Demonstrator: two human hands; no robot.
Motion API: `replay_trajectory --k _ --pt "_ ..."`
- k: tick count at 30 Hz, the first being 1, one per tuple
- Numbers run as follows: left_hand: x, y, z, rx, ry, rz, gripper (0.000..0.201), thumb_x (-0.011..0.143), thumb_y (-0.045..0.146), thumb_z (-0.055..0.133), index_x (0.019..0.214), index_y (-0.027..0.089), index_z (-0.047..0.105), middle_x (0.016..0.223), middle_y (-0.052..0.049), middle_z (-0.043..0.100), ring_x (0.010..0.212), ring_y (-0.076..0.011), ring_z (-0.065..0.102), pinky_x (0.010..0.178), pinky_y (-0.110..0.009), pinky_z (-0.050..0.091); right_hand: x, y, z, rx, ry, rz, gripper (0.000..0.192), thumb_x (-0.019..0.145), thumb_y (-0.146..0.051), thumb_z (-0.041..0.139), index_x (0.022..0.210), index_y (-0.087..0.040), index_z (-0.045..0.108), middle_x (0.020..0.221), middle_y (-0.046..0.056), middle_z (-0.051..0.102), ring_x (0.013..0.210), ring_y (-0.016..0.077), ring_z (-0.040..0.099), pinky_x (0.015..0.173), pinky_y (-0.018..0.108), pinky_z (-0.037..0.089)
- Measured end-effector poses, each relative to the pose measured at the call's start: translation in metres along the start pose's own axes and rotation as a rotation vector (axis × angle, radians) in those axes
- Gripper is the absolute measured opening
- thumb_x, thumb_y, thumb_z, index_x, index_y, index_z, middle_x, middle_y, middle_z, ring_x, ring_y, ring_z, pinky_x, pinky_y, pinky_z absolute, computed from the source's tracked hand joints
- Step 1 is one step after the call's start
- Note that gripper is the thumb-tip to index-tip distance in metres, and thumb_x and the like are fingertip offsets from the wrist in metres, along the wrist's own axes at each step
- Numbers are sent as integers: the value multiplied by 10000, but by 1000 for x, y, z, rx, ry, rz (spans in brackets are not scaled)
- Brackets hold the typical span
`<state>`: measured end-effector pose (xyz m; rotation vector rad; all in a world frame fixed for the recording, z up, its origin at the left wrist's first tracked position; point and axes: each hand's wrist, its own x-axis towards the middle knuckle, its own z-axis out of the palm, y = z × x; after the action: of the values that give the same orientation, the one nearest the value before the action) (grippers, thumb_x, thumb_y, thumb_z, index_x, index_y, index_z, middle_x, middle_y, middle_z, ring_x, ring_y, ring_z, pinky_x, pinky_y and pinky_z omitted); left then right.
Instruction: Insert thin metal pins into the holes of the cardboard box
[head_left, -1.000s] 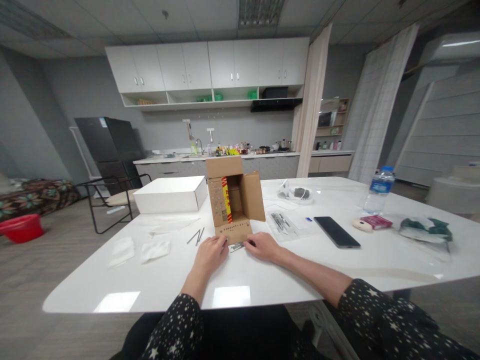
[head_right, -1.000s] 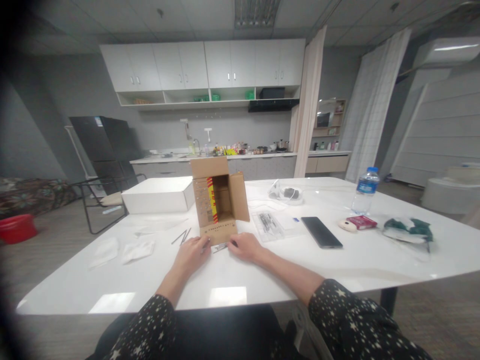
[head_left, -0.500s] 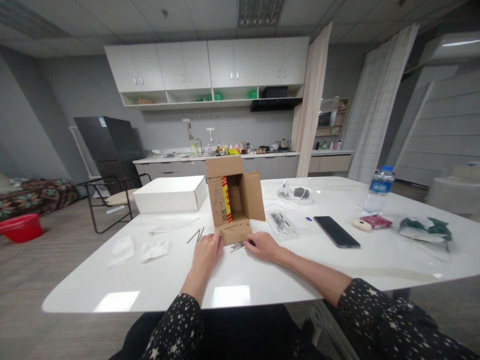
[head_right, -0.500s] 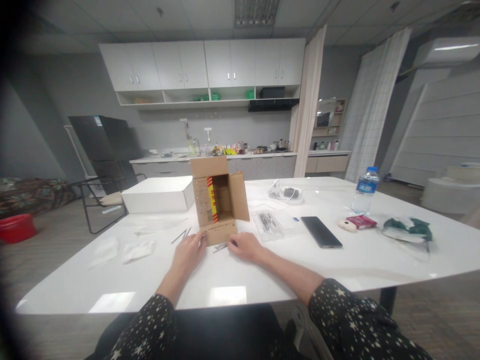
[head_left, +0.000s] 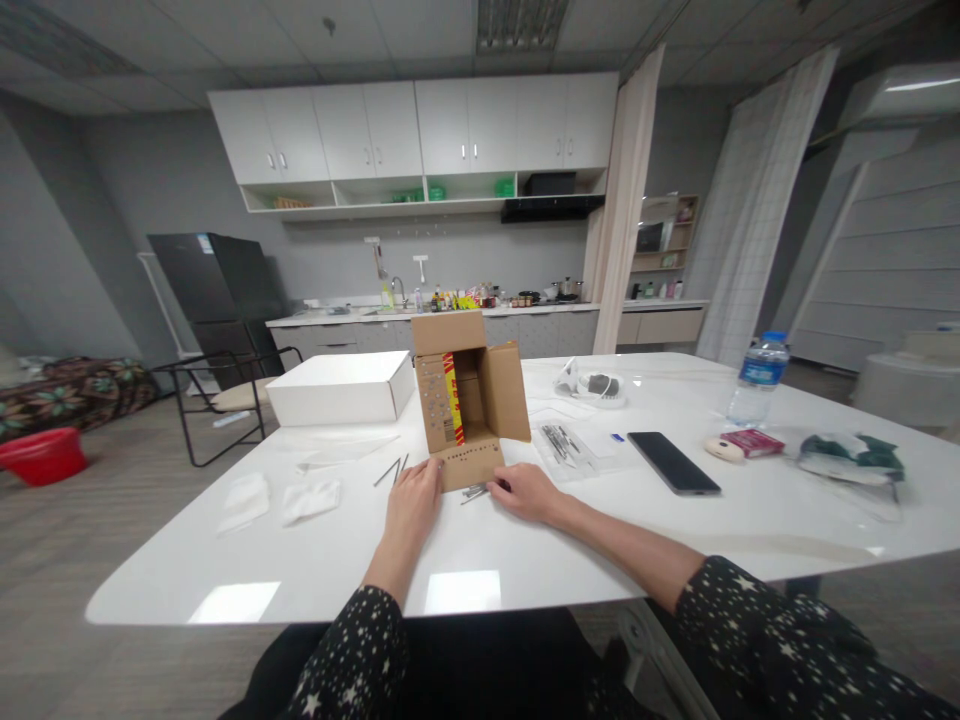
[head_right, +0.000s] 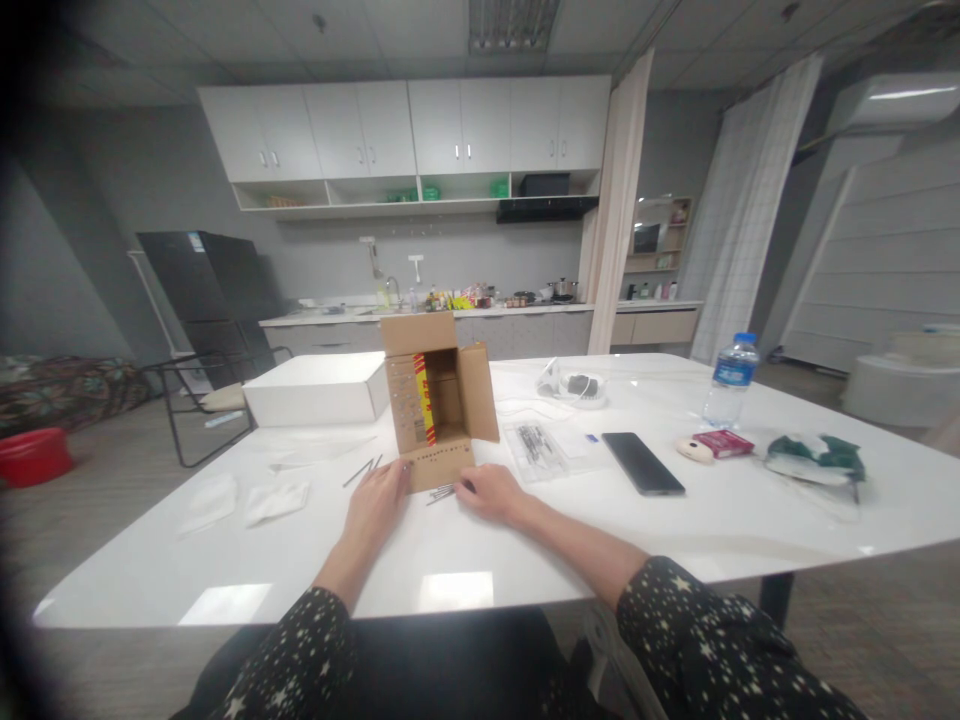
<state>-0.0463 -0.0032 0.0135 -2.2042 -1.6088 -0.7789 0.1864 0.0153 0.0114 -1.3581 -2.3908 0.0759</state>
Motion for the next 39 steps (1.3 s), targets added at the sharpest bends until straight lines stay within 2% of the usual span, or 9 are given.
replay_trajectory --k 11,23,26,30,32,35,39 --pt "4 3 -1 -1 -27 67 283 970 157 344 1079 176 604 1092 -137 722 1046 -257 671 972 -409 453 0 -1 0 15 7 -2 278 944 -360 487 810 -196 667 761 28 694 698 148 589 603 267 254" --pt "10 -5 8 -53 43 11 295 998 272 361 1049 187 639 1033 -118 736 991 -256 675 943 -420 465 -1 -2 -1 23 6 3 276 941 -368 492 811 -198 667 750 26 694 692 147 589 602 266 254" --pt "18 -2 1 -1 -16 8 280 991 268 377 1018 183 642 974 -128 736 957 -271 676 907 -432 467 -1 -2 -1 16 13 -1 283 941 -368 489 798 -197 663 743 27 694 684 145 588 594 268 248" --pt "32 9 -15 107 -173 -9 258 983 234 383 993 171 633 938 -127 734 950 -275 678 854 -410 462 0 -1 0 9 10 -1 287 938 -369 488 803 -195 673 747 31 698 688 149 594 591 267 253" --pt "36 14 -19 128 -199 -11 266 987 230 374 1010 167 631 939 -122 733 954 -275 677 845 -405 456 0 -1 0 12 9 -2 291 938 -369 487 810 -195 681 752 32 701 690 149 596 594 264 260" --pt "37 19 -15 113 -166 -34 266 985 223 382 1069 166 627 974 -120 731 982 -270 670 847 -395 451 0 0 2 8 20 -14 294 940 -368 485 805 -195 681 750 33 704 683 149 597 595 263 261" --pt "29 20 -1 41 -52 -73 274 985 227 391 1098 171 634 964 -113 729 977 -251 668 883 -377 447 1 1 2 6 32 -27 289 937 -357 481 789 -199 671 733 28 701 664 146 589 587 268 250"
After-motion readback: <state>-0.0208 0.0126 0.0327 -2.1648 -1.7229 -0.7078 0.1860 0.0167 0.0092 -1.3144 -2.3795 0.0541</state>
